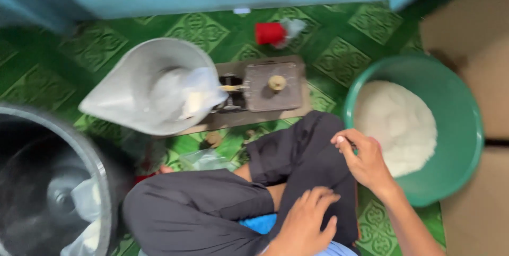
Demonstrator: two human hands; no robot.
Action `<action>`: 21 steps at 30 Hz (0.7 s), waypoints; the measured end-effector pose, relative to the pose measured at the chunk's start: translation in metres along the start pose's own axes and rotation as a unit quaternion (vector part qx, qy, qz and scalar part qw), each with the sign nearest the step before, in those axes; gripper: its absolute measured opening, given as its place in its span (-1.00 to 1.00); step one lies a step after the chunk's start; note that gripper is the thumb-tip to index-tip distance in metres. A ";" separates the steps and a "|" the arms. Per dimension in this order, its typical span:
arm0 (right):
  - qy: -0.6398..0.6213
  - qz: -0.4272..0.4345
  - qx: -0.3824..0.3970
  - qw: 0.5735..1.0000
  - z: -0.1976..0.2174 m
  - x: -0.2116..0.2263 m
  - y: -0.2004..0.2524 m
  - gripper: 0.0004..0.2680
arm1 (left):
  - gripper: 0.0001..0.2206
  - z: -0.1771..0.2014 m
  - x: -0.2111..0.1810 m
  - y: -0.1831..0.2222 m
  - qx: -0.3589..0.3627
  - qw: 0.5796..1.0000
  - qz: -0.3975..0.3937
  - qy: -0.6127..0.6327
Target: Scooping white powdered food from a large basin into small plastic bags using a plastic scoop.
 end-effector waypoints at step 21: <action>-0.002 -0.143 0.006 0.990 0.047 -0.178 0.028 -0.55 | -0.16 -0.095 0.058 0.007 0.389 0.880 0.115 -0.249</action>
Point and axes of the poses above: each hand's wrist, its own y-axis away from the middle knuckle, its own z-axis out of the back of the hand, x = y × z, the point moved 3 cm from there along -y, towards the middle knuckle, and after that the axes turned 14 degrees about -x, right-handed, at the moved point
